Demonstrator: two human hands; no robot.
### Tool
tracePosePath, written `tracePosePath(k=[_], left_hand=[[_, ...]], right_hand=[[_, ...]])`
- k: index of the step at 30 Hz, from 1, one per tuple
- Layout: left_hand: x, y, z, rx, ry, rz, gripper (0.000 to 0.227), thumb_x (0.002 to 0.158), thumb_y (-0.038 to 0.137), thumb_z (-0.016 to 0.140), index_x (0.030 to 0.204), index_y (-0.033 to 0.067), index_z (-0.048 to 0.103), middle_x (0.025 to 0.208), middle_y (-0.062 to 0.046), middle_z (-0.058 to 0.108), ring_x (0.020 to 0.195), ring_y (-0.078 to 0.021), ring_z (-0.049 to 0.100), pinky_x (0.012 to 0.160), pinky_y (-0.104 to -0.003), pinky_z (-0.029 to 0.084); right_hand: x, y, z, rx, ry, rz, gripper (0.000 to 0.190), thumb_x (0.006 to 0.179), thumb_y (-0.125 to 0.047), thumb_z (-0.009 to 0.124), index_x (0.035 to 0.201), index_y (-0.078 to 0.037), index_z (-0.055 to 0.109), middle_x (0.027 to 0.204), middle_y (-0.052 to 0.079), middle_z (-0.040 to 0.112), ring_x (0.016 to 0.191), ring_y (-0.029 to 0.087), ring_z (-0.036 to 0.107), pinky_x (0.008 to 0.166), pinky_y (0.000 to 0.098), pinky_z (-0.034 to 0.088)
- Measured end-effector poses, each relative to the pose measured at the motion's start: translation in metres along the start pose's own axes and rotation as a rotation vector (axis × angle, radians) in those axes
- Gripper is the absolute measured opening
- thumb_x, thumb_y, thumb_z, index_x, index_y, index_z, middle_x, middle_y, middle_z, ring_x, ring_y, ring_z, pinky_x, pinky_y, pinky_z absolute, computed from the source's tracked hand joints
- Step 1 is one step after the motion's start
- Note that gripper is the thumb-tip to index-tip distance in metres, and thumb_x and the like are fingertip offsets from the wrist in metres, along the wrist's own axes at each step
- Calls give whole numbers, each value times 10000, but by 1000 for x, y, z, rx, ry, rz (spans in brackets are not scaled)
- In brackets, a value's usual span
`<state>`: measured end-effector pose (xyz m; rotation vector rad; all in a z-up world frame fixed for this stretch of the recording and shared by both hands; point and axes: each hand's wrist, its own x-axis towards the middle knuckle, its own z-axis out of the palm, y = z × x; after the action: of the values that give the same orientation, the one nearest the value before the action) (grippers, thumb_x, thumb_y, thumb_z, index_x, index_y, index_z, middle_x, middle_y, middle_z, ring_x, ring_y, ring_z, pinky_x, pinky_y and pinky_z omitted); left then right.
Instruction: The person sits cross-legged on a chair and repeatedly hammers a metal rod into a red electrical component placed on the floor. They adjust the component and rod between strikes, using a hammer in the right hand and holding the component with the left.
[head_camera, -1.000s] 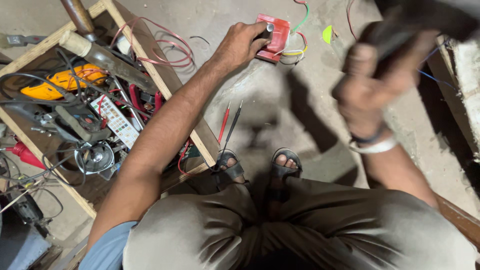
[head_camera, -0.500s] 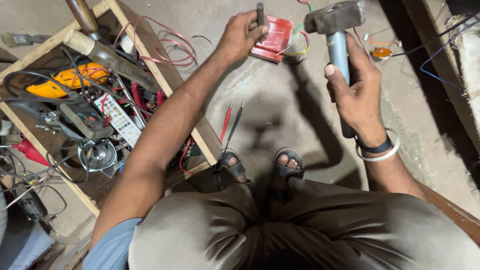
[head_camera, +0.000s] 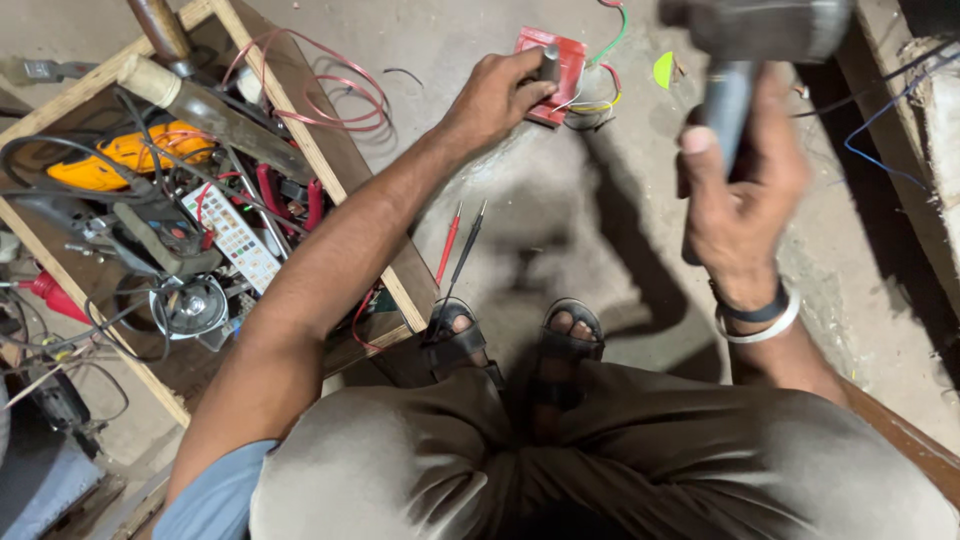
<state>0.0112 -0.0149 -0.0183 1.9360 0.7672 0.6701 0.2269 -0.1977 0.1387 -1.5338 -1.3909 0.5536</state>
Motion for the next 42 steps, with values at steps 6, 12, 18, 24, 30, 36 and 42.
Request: tracePosePath(k=[6,12,18,24,30,36,42], left_hand=[[-1,21,-4,-5,-15,59,164,995,108,708,1015,-15,602,844,-205,692,805,-399,680,693,-446,520],[2,30,-6,-15,23,41,133,976,80,697,1056,-3,630,864,-207,708,815,-407,692,707,-463,530],[0,29,-5,-75,-35,127,239,952,39,648,1190,29,631,926,-174,737,876,-360,734,758,-442,581],[1,22,-2,75,-24,132,146,960,68,694,1094,34,645,921,-171,732,865,-396,700,723,-475,547],[-2,15,1,13,-67,122,89,995,45,646,1084,50,646,901,-107,763,846,-288,750,751,-414,582],[-6,-15,12,-101,20,18,92,1007,69,711,1044,6,654,805,-130,692,711,-168,650,695,-336,545],[10,-17,11,-350,62,-84,110,1010,84,689,1034,12,609,836,-129,713,772,-189,661,711,-335,559]], right_hand=[[0,-9,1,-100,-11,-116,519,1211,-240,662,1597,24,436,963,69,643,740,133,604,690,258,495],[-1,2,19,-244,-130,-183,437,1126,-123,715,1483,-11,490,1017,159,669,839,233,669,787,323,538],[20,-11,26,-273,-307,-188,489,1103,-89,681,1532,8,468,1223,227,669,1102,327,690,943,379,550],[15,-36,-5,-258,-16,-88,314,1064,-112,670,1331,13,561,935,168,662,747,224,637,709,335,508],[-22,42,35,-566,-90,-348,413,1085,-159,637,1433,39,534,1348,255,652,1188,403,687,1031,436,564],[-77,67,33,-123,-266,203,513,1062,-173,669,1510,23,515,1364,224,668,1208,278,638,1009,383,508],[-59,51,19,-61,-202,522,571,1037,-193,684,1561,-22,535,1120,193,675,919,197,579,825,355,490]])
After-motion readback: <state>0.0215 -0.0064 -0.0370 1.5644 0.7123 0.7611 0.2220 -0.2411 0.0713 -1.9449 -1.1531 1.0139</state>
